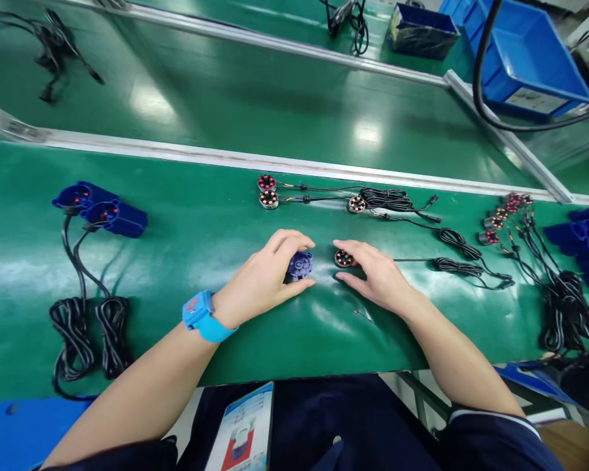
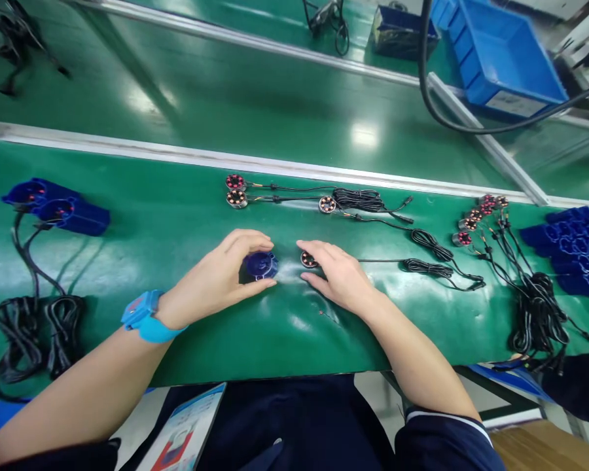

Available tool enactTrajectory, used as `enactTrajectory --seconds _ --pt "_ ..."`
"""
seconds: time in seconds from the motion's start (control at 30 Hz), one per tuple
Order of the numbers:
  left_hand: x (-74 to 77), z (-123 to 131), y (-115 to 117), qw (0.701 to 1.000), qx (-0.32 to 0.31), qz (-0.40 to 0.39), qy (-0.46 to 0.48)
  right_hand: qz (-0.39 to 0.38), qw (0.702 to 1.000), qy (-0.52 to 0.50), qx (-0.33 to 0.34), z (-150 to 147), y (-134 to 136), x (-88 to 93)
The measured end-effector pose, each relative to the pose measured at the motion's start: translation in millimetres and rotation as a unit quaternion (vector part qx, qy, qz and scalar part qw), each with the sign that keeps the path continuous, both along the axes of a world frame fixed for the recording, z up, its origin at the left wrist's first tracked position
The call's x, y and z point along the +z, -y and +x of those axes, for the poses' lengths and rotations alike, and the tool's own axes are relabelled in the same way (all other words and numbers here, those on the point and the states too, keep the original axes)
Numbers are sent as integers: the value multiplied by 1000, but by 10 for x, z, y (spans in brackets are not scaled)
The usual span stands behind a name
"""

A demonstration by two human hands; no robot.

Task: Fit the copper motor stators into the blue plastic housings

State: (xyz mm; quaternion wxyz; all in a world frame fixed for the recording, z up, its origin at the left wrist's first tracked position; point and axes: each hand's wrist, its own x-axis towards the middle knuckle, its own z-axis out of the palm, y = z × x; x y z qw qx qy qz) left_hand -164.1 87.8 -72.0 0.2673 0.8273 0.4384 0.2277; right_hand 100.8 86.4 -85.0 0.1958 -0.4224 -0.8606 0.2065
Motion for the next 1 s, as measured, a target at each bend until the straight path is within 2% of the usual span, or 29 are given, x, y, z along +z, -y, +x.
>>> enactTrajectory --seconds 0.13,0.4,0.63,0.8,0.87,1.0 --pt "38 -30 -13 999 17 -49 12 -5 999 39 -4 -32 6 19" --pt "15 53 31 996 -3 -72 50 -42 999 2 -15 4 -18 26" --pt "-8 49 33 997 8 -69 41 21 1000 6 0 43 -24 5" --pt "-45 42 39 995 -14 -75 67 6 997 70 -25 165 -11 78" --pt "-46 45 44 994 -22 -80 70 -1 998 49 -38 186 8 107" --pt "-41 92 66 993 -22 -88 80 11 996 -58 -66 107 97 220"
